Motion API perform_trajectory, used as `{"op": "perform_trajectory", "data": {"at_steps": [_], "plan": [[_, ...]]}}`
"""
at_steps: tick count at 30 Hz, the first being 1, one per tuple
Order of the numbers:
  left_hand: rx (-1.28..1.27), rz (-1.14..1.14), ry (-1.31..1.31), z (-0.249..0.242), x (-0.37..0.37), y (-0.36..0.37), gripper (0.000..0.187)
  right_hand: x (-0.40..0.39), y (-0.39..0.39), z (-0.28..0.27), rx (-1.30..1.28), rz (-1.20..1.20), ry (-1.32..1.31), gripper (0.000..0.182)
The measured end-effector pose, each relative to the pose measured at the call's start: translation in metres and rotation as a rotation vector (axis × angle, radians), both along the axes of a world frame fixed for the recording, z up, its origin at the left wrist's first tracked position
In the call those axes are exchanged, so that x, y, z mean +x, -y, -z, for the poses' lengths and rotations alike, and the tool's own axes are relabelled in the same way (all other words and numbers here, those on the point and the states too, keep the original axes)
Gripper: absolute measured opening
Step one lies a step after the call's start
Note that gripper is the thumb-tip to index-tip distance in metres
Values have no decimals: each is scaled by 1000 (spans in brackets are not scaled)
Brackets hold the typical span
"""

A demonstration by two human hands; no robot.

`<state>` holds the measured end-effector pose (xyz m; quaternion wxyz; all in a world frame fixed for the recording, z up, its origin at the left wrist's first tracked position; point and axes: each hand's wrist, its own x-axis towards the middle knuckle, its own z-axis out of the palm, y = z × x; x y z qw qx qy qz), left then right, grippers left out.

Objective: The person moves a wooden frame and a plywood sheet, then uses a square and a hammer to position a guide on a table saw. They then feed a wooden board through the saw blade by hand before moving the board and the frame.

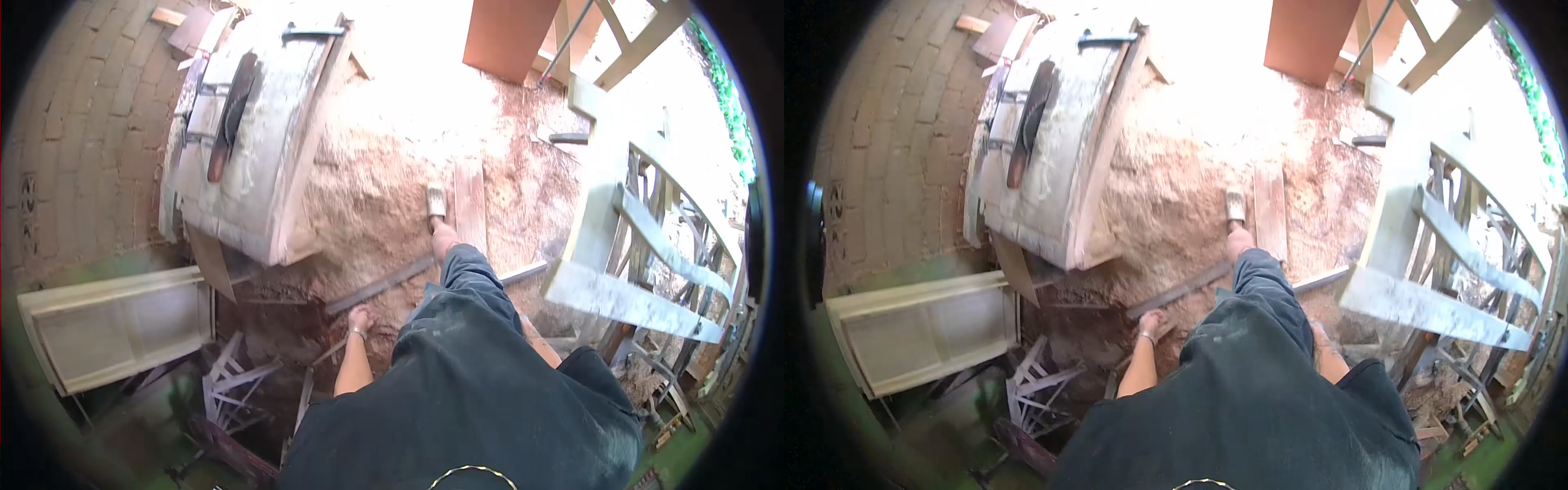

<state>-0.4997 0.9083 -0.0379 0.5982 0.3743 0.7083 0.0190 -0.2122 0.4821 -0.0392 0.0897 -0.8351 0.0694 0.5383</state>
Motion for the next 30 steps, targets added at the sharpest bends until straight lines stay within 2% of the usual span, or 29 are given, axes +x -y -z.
{"op": "perform_trajectory", "data": {"at_steps": [2, 3, 4, 6, 7, 8, 9, 10, 11, 12, 14, 16, 19, 20, 22, 23, 24, 27, 28, 29, 30], "plan": [[-328, 254, -26, 7, 4, -23, 21, 68, -47, 10, 116, -30, 68, 51], [-469, 387, 3, 17, 37, -48, 25, 110, -71, 14, 193, -36, 143, 52], [-327, 479, 9, 26, 85, -74, 21, 159, -121, -27, 139, 360, 35, 50], [-79, 623, -22, 15, 145, -94, 15, 241, -172, -51, 422, 533, 295, 39], [82, 725, -29, -8, 187, -117, 19, 281, -197, -59, 576, 588, 407, 34], [181, 734, -8, -42, 242, -136, 22, 322, -221, -80, 619, 698, 398, 32], [325, 717, 195, -9, 263, -164, 22, 364, -245, -99, 662, 807, 392, 30], [169, 613, 159, -18, 305, -188, 23, 401, -264, -105, 695, 785, 432, 29], [143, 666, 230, -23, 340, -218, 21, 435, -278, -103, 725, 761, 466, 28], [164, 525, 318, -9, 370, -236, 21, 460, -289, -102, 747, 736, 491, 28], [231, 595, 263, -54, 444, -278, 20, 506, -315, -104, 746, 757, 466, 27], [286, 490, 230, -33, 497, -326, 22, 542, -344, -100, 735, 743, 447, 27], [398, 609, 266, -34, 576, -410, 23, 581, -377, -74, 716, 684, 402, 27], [438, 660, 254, -33, 599, -435, 23, 594, -383, -70, 637, 524, 367, 28], [723, 662, 131, -40, 655, -485, 22, 632, -400, -62, 503, 205, 305, 30], [765, 478, 141, -8, 670, -516, 22, 659, -414, -60, 453, 128, 266, 31], [811, 276, 147, 22, 694, -545, 25, 687, -429, -57, 413, 95, 217, 31], [396, 195, -34, -32, 772, -607, 35, 790, -476, -67, 339, 170, 140, 32], [427, 278, -93, -28, 786, -622, 46, 824, -495, -75, 329, 191, 131, 32], [428, 144, -201, -24, 808, -624, 54, 859, -517, -82, 328, 209, 126, 33], [426, 173, -294, -1, 815, -629, 70, 893, -540, -90, 334, 225, 132, 33]]}}
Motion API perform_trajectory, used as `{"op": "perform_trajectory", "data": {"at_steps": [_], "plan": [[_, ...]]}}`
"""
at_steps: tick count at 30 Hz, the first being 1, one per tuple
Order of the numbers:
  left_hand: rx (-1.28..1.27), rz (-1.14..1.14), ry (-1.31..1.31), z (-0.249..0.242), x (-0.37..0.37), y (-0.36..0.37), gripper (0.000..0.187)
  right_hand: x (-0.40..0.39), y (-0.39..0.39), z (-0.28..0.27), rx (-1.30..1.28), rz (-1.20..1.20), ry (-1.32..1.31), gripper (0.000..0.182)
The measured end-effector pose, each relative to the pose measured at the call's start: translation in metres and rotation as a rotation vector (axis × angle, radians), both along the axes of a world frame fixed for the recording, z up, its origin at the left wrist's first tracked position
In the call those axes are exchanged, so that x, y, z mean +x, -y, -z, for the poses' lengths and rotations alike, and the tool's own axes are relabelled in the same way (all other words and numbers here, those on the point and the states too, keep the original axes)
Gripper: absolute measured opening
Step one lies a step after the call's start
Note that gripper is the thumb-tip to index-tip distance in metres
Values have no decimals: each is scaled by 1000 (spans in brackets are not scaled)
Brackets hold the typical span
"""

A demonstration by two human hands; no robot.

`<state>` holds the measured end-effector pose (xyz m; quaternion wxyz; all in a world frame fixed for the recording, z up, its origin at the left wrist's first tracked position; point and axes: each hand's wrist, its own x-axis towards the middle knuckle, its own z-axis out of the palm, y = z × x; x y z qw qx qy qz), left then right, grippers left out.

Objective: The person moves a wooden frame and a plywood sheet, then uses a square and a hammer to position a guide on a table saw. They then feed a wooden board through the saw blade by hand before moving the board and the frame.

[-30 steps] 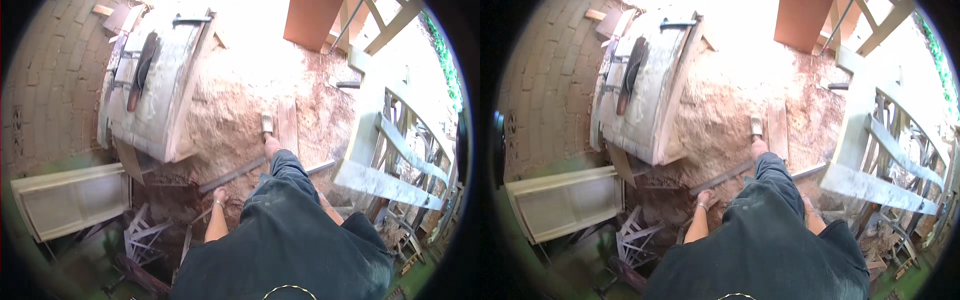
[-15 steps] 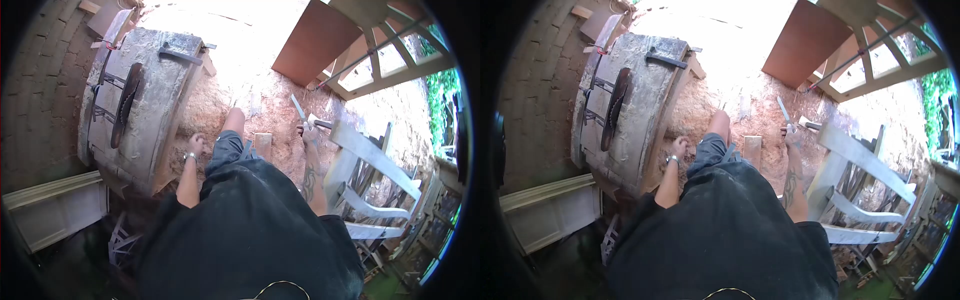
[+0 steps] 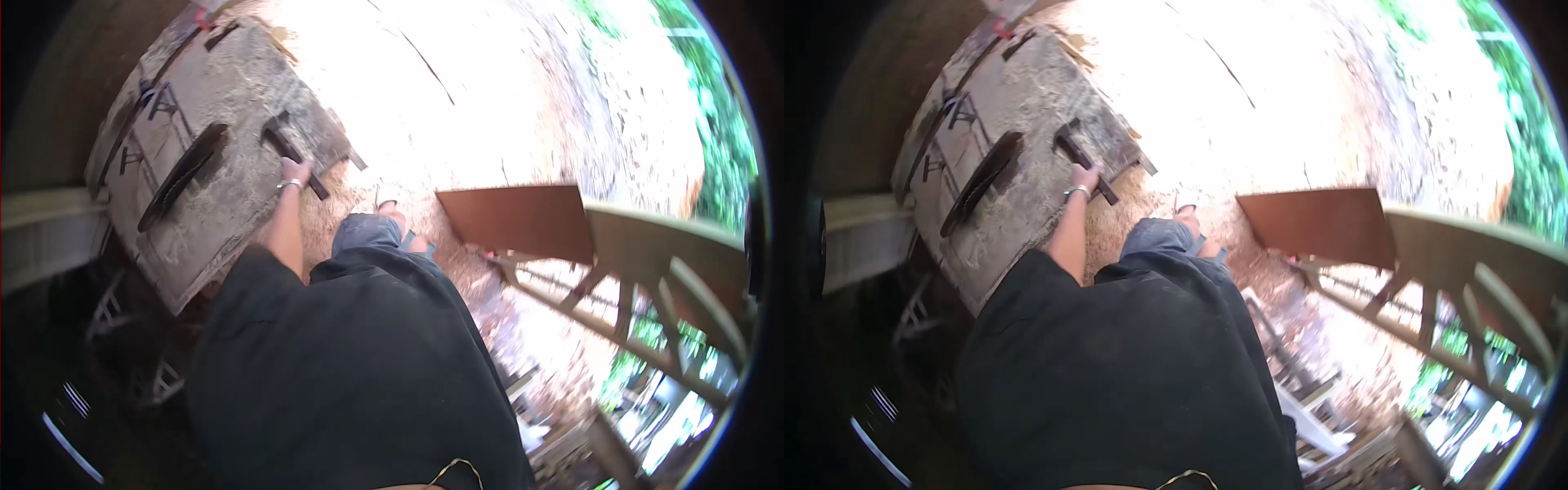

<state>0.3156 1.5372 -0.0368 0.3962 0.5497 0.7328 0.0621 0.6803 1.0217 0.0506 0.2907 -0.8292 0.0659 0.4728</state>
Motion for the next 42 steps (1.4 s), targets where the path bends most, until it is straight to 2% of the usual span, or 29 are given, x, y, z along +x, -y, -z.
{"op": "perform_trajectory", "data": {"at_steps": [1, 2, 3, 5, 8, 11, 14, 15, 16, 18, 21, 23, 24, 25, 28, 29, 30, 32, 33, 34, 36, 37, 38, 39, 40, 41, 42], "plan": [[-26, -32, -96, -6, 14, -1, 85, 32, -22, -6, 8, 5, 8, 33], [20, -35, -110, -16, 27, 0, 91, 63, -46, -9, 18, 7, 18, 34], [-94, -103, -97, -23, 39, -10, 90, 93, -73, -11, 30, 9, 23, 34], [-226, -229, -252, -13, 54, -24, 88, 143, -124, -10, 39, -18, 25, 35], [-391, -267, -252, -26, 60, -40, 95, 204, -195, 2, 16, -115, -9, 36], [-454, -220, -227, -16, 52, -44, 105, 258, -263, 27, -36, -254, -72, 37], [-418, -266, -284, -6, 54, -41, 105, 320, -335, 58, -95, -399, -124, 38], [-449, -368, -144, 10, 53, -40, 104, 343, -362, 67, -110, -452, -132, 38], [-370, -410, -222, -19, 66, -40, 95, 367, -394, 75, -113, -502, -129, 38], [-306, -568, -357, 48, 62, -29, 57, 414, -479, 84, -69, -573, -103, 39], [-278, -701, -479, 19, 86, -34, 38, 461, -618, 67, 21, -716, 39, 37], [-157, -968, -309, 70, 74, -26, 35, 465, -725, 44, 77, -716, 62, 40], [-98, -1109, -220, 90, 72, -20, 35, 451, -768, 23, 273, -767, 102, 41], [-273, -701, -549, 80, 76, -19, 44, 439, -810, 10, 441, -854, 112, 44], [-206, -905, -427, 108, 68, -1, 55, 374, -923, -1, 974, -1047, 157, 54], [-183, -1140, -309, 141, 63, 7, 58, 349, -955, -5, 943, -1143, 168, 54], [-134, -1382, -206, 169, 57, 12, 69, 321, -983, -18, 909, -1237, 183, 55], [-242, -1007, -774, 186, 73, 25, 81, 252, -1025, -25, 776, -1327, 178, 58], [-352, -876, -623, 120, 82, 3, 83, 212, -1039, -31, 770, -1338, 109, 53], [-440, -747, -461, 1, 99, -43, 86, 171, -1047, -25, 875, -1279, -51, 47], [-229, -753, -462, 77, 92, -4, 76, 77, -1047, -43, 1090, -1447, -6, 41], [-264, -754, -319, 54, 89, -15, 70, 30, -1038, -67, 1078, -1601, 153, 40], [-297, -749, -171, 5, 90, -38, 64, -7, -1034, -83, 930, -1765, 142, 38], [-313, -747, -30, -30, 85, -59, 61, -35, -1034, -56, 1216, -1786, 37, 34], [-331, -872, 234, -36, 78, -67, 56, -65, -1030, -68, 1213, -2050, 157, 31], [-263, -994, 160, -45, 70, -77, 53, -95, -1028, -63, 1547, -2146, 199, 33], [-192, -1113, 85, -49, 61, -85, 52, -120, -1027, -56, 1626, -2262, 104, 37]]}}
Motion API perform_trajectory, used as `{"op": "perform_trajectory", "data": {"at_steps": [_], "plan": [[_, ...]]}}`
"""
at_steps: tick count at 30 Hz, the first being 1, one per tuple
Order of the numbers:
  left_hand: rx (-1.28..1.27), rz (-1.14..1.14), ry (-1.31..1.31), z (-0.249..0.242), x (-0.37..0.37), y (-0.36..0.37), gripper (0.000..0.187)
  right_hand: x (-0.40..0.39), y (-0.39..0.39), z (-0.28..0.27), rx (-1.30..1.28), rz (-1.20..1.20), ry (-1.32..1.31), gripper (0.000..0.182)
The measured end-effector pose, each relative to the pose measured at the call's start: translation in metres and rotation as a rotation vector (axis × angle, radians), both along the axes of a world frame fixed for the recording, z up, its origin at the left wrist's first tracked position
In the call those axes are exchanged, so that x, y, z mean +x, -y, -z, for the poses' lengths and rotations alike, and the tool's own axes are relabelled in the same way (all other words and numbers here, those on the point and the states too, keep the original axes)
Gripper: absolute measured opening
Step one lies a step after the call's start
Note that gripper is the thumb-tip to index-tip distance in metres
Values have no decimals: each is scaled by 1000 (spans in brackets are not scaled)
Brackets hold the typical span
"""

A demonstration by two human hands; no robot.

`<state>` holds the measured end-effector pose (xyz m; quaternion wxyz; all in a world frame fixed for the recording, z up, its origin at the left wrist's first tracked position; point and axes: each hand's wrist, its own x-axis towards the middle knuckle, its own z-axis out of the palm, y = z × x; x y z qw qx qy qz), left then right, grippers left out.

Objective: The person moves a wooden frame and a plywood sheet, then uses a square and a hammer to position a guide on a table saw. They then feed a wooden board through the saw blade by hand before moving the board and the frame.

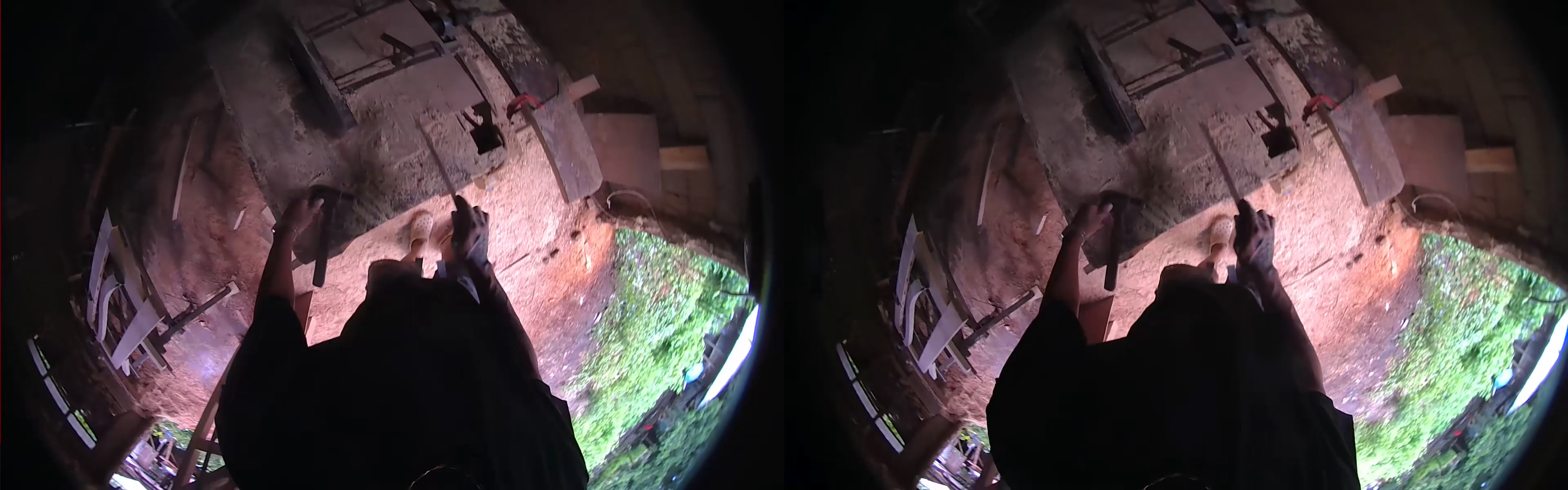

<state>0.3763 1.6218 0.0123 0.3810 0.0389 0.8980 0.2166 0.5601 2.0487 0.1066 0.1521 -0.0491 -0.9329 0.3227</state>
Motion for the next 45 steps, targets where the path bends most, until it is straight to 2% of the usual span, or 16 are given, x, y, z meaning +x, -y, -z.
{"op": "perform_trajectory", "data": {"at_steps": [4, 5, 8, 11, 18, 21, 24, 28, 30, 33, 34, 36, 37, 38, 42, 45], "plan": [[-168, 190, -665, 45, -33, -2, 46, -89, 6, 34, 193, -243, 30, 52], [-189, -2, -445, 44, -52, -4, 43, -107, 8, 40, 234, -267, 73, 56], [-178, -273, -1144, 109, -101, 2, 55, -142, 5, 64, 173, -403, 366, 70], [-388, -486, -1053, 120, -159, -21, 66, -184, -5, 52, 124, -572, 253, 53], [-532, -605, -1046, 79, -225, -38, 72, -398, -16, 8, 225, -164, -86, 29], [-589, -660, -1005, 81, -261, -22, 71, -470, -19, 62, 113, -260, 177, 27], [-626, -664, -984, 90, -286, -10, 70, -485, -13, 77, 333, -96, 326, 22], [-574, -695, -908, 79, -284, -9, 68, -489, -21, 76, 297, -351, 61, 24], [-608, -710, -885, 80, -284, -12, 68, -488, -20, 66, 178, -285, 314, 22], [-603, -718, -893, 78, -286, -12, 69, -490, -28, 70, 216, -353, 296, 25], [-596, -716, -890, 78, -285, -13, 69, -503, -42, 86, 18, -638, 47, 18], [-603, -717, -882, 79, -280, -15, 69, -552, -85, 85, 584, -1246, 80, 17], [-609, -721, -895, 79, -285, -12, 70, -573, -79, 83, 813, -1448, -199, 22], [-599, -710, -921, 76, -288, -10, 69, -584, -70, 78, 763, -1556, -268, 24], [-564, -698, -955, 70, -281, -16, 68, -573, -56, 53, 717, -1477, 116, 23], [-598, -700, -956, 67, -286, -8, 68, -530, -46, 49, 478, -946, -8, 51]]}}
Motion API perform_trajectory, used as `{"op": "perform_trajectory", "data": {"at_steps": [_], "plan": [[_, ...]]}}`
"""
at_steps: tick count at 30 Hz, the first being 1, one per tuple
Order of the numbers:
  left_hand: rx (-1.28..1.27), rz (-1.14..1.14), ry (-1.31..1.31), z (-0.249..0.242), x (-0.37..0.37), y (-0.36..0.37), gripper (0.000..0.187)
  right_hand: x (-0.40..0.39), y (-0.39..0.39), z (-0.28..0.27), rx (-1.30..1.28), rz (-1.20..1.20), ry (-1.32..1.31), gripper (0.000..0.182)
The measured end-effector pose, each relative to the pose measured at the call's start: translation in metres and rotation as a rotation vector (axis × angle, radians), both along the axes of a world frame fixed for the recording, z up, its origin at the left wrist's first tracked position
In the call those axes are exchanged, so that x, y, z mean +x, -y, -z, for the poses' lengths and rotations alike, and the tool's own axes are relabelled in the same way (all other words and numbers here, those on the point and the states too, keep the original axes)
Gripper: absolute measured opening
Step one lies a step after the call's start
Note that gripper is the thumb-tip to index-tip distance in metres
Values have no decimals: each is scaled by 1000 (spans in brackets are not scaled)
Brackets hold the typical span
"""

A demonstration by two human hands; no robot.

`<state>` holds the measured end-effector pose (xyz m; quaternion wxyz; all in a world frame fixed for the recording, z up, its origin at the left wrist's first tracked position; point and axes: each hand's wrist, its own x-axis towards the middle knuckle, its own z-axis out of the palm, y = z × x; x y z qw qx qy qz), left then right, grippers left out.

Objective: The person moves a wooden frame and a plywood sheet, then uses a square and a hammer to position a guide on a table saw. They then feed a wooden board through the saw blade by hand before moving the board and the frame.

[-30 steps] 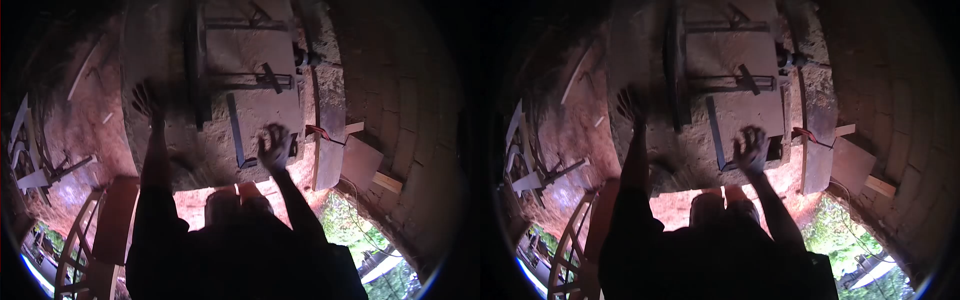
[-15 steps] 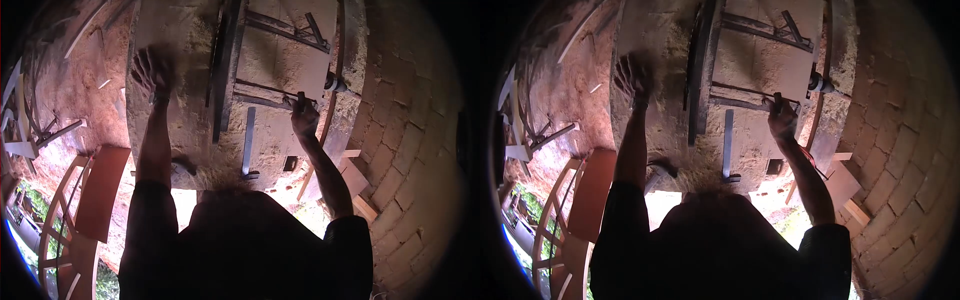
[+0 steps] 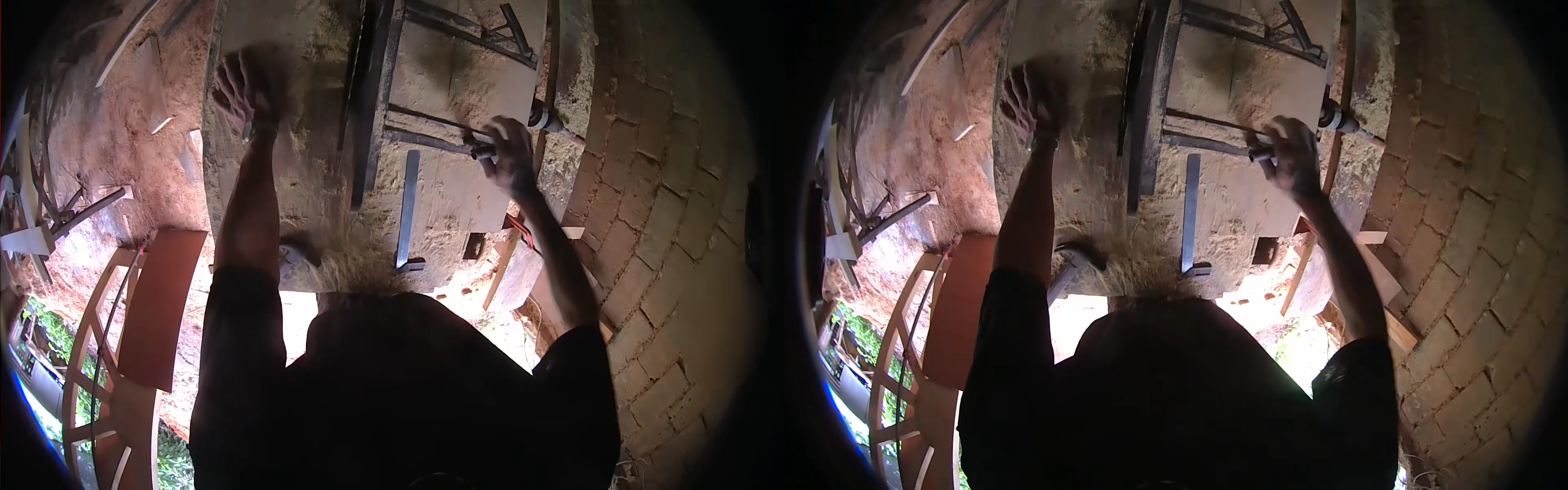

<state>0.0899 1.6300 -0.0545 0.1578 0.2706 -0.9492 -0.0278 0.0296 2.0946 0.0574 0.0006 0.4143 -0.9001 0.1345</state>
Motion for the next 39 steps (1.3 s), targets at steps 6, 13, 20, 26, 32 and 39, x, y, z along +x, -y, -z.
{"op": "perform_trajectory", "data": {"at_steps": [6, 13, 20, 26, 32, 39], "plan": [[-70, 10, -43, 24, 2, 5, 64, 54, -2, 29, -1195, 1299, 990, 48], [-13, 2, -91, 21, 1, 5, 61, 31, 21, 40, -492, 945, 757, 28], [42, -1, -112, 25, 0, 5, 66, -29, 2, 4, 475, -495, 354, 44], [38, -41, -65, 22, 0, 4, 67, 6, -1, -15, 11, -40, 331, 65], [13, -57, -70, 19, -2, 0, 65, 51, -2, -3, -857, 1214, 1372, 25], [32, -14, -113, 20, 3, 0, 65, -14, -39, 25, 184, -126, 403, 55]]}}
